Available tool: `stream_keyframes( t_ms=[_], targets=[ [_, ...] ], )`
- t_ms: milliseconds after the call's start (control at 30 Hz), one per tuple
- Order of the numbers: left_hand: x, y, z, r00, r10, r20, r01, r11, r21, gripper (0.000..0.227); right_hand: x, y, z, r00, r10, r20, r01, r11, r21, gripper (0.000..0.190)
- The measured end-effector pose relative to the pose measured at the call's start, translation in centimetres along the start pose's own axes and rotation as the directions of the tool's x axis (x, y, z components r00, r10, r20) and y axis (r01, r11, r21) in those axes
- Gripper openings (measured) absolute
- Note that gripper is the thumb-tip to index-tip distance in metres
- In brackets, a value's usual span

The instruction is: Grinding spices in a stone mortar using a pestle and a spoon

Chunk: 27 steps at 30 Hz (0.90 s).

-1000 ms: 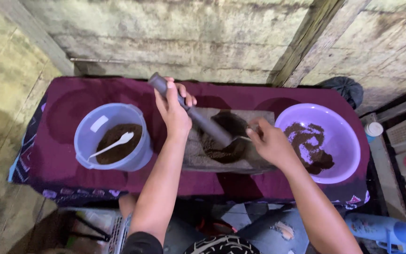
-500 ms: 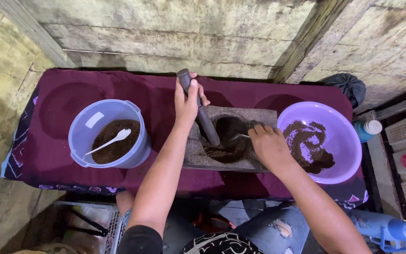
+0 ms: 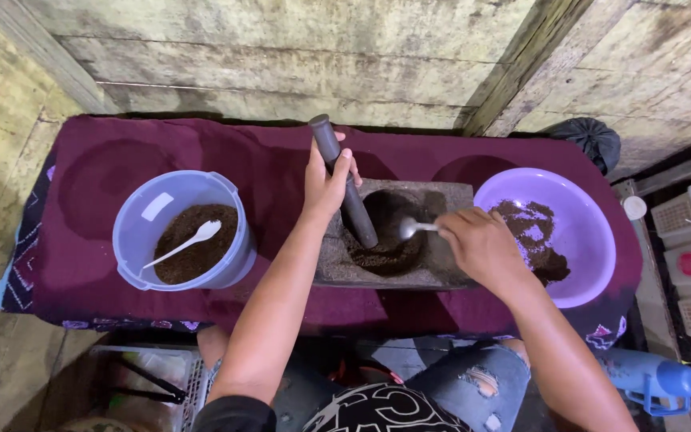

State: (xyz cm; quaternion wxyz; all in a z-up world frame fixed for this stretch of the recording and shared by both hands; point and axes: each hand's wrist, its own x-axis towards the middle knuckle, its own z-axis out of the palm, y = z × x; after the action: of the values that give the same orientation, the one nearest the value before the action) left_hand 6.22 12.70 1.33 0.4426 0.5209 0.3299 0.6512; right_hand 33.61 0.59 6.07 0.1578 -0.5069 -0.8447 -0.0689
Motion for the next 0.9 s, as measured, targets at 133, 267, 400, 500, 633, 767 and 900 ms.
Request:
stream_keyframes(
  t_ms=[133, 267, 400, 500, 633, 767, 900],
  targets=[
    [0.4, 0.1, 0.2, 1.0, 0.004, 0.01, -0.004, 1.0, 0.0, 0.026, 1.2, -2.9, -3.4, 0.993, -0.044, 0.113, 0.003, 0.94, 0.341, 0.012],
    [0.1, -0.4, -0.1, 1.0, 0.01, 0.01, -0.01, 1.0, 0.018, 0.027, 1.3, -1.9, 0.3, 0.956, -0.273, 0.106, 0.259, 0.957, 0.127, 0.022],
    [0.1, -0.1, -0.1, 1.0, 0.018, 0.01, -0.018, 1.0, 0.023, 0.025, 3.3, 2.4, 2.9, 0.947, -0.299, 0.117, 0.308, 0.949, -0.062, 0.026],
    [-0.3, 1.4, 0.5, 0.999, 0.034, -0.005, -0.034, 0.999, 0.028, 0.023, 3.6, 1.9, 0.5, 0.943, -0.308, 0.124, 0.324, 0.935, -0.144, 0.032],
    [0.0, -0.3, 0.2, 0.999, 0.033, -0.009, -0.033, 0.999, 0.002, 0.024, 5.5, 3.3, 1.6, 0.928, -0.351, 0.129, 0.373, 0.88, -0.295, 0.026],
    [-0.2, 1.0, 0.6, 0.999, 0.034, -0.017, -0.034, 0.999, 0.019, 0.022, 6.3, 3.2, 0.9, 0.947, -0.317, 0.053, 0.321, 0.926, -0.201, 0.024],
    [0.0, 0.1, 0.1, 1.0, 0.02, -0.013, -0.02, 1.0, -0.008, 0.018, 4.8, 4.0, 2.0, 0.976, -0.215, -0.021, 0.207, 0.958, -0.2, 0.022]
  ],
)
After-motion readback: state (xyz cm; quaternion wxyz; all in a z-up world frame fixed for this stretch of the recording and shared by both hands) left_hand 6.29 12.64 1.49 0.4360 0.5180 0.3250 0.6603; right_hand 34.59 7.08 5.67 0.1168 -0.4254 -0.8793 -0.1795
